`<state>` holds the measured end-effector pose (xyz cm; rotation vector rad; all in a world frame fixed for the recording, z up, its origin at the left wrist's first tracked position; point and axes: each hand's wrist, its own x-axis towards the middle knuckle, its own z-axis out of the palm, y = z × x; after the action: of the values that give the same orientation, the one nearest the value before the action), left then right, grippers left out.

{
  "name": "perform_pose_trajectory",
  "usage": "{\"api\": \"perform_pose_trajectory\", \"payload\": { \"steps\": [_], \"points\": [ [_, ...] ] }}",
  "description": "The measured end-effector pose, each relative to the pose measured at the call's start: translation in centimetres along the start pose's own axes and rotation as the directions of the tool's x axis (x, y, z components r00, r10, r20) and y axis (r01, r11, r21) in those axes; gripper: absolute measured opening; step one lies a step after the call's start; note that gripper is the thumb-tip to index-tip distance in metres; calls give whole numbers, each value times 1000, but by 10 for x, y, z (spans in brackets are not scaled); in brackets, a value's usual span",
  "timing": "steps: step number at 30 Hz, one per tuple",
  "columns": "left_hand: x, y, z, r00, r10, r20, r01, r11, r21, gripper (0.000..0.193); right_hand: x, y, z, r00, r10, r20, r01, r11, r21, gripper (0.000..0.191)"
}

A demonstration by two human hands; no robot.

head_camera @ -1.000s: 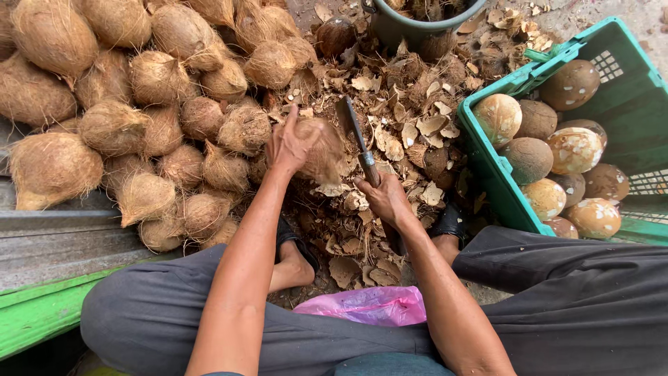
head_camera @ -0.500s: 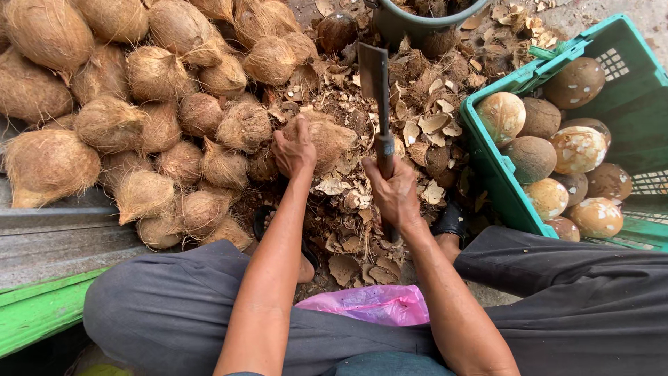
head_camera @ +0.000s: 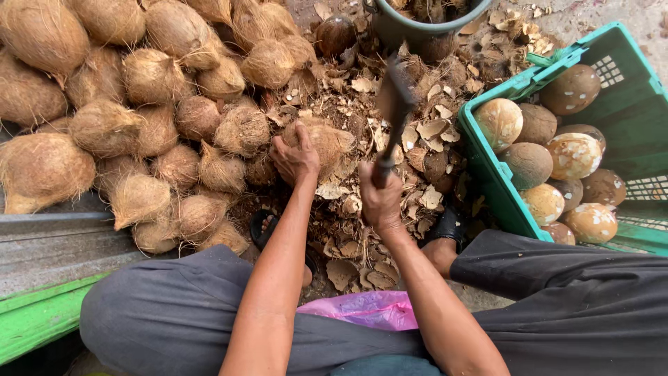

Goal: The person sits on the ground and uses a machete to trim the husk off coconuts one at a time, rotating each coconut between strikes, then places the trimmed coconut into a green plastic crate filled with other trimmed coconuts.

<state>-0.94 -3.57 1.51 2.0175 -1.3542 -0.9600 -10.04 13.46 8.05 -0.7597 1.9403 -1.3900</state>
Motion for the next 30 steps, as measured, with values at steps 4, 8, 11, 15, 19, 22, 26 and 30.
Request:
{"api": "perform_pose_trajectory", "payload": {
  "steps": [4, 8, 11, 15, 19, 22, 26, 30],
  "points": [
    [-4, 2, -3, 1000, 27, 12, -27, 1000, 8, 72, -10, 7, -5, 941, 245, 231, -209, 963, -172, 31],
    [-6, 0, -5, 998, 45, 54, -49, 996, 77, 73, 7, 4, -25, 993, -96, 67, 89, 991, 97, 36],
    [-7, -2, -2, 998, 47, 30, -48, 998, 45, 71, 14, 17, -15, 973, -222, -69, 232, 954, 191, 47],
    [-3, -7, -2, 999, 39, -5, -39, 998, 52, 75, -4, 51, 3, 769, 578, 271, -500, 809, -308, 29],
    [4, -20, -13, 984, 172, 36, -171, 985, -37, 76, -9, 66, 5, 851, 418, 318, -322, 894, -312, 31],
    [5, -26, -15, 973, 213, 93, -169, 922, -347, 81, -4, 61, 1, 896, 351, 274, -240, 899, -366, 20],
    [8, -23, -7, 924, 381, 37, -360, 897, -257, 73, -5, 51, -4, 912, 313, 265, -259, 941, -219, 23],
    [21, -18, -3, 990, 106, 92, -97, 991, -95, 75, -12, 36, -2, 949, 133, 285, -25, 934, -355, 41]
  ]
}}
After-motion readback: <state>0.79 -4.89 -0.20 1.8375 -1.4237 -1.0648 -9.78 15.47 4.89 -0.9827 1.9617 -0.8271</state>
